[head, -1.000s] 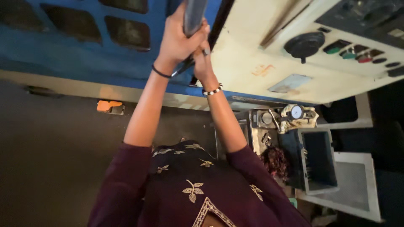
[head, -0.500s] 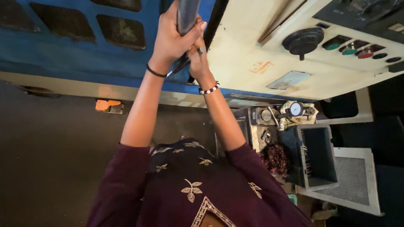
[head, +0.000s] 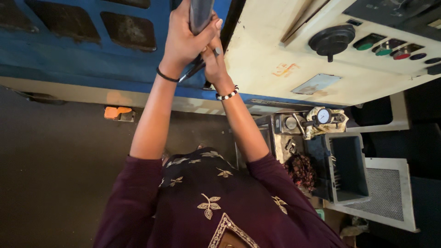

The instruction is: The person operates a metal processing machine by opening the door, inserting metal rods, and closing the door. They repeat this cycle multiple times, retrieving processed rods and placing them into a green bin. The person also uses a small tool to adjust or clean the rods before insertion.

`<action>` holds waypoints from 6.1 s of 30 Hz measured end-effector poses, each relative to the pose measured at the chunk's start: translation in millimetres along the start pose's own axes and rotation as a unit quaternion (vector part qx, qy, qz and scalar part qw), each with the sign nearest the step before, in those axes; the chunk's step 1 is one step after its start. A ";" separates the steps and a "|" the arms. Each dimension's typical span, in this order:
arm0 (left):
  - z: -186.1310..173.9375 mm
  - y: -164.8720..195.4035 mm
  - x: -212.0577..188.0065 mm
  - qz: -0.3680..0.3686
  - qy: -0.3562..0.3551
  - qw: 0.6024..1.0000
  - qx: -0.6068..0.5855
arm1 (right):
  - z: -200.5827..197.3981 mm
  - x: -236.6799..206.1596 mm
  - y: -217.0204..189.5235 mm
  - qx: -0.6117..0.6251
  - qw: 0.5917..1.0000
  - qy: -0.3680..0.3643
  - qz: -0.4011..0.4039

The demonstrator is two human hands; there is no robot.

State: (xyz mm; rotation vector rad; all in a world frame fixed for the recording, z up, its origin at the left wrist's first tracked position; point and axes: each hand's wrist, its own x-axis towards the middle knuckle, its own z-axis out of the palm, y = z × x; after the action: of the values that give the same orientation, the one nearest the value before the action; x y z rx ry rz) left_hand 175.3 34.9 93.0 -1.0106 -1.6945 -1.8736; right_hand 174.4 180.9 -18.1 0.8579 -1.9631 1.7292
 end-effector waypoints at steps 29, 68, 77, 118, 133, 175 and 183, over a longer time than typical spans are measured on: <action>-3.6 -14.0 -12.2 -0.042 0.005 0.999 0.002 | 6.5 2.3 -16.4 -0.035 0.999 0.009 -0.007; 4.4 7.2 7.3 0.022 -0.070 0.997 0.024 | -4.0 -38.2 -2.6 -0.003 0.987 0.143 0.070; -0.3 20.9 6.0 -0.021 -0.069 0.994 0.079 | -4.8 -24.1 -28.4 0.045 0.996 0.040 0.070; -25.7 -34.0 -51.9 -0.103 0.144 0.947 0.267 | 54.2 -26.1 73.9 -0.012 0.995 -0.063 0.076; -33.8 -90.4 -98.0 -0.143 0.175 0.925 0.306 | 68.0 -51.1 128.0 0.027 0.996 -0.054 0.062; -110.9 -42.5 -119.6 -0.109 0.242 0.830 0.491 | -86.0 -129.6 193.7 0.400 0.690 0.298 0.525; -165.6 -58.7 -123.4 -0.085 0.316 0.843 0.426 | -43.1 -8.9 275.8 0.521 0.692 0.070 0.494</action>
State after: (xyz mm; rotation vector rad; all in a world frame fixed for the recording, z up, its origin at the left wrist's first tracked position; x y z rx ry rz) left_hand 174.0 -136.0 -37.0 0.1160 -1.8779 -1.0822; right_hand -7.2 239.6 -221.9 -0.2972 -1.1632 3.5129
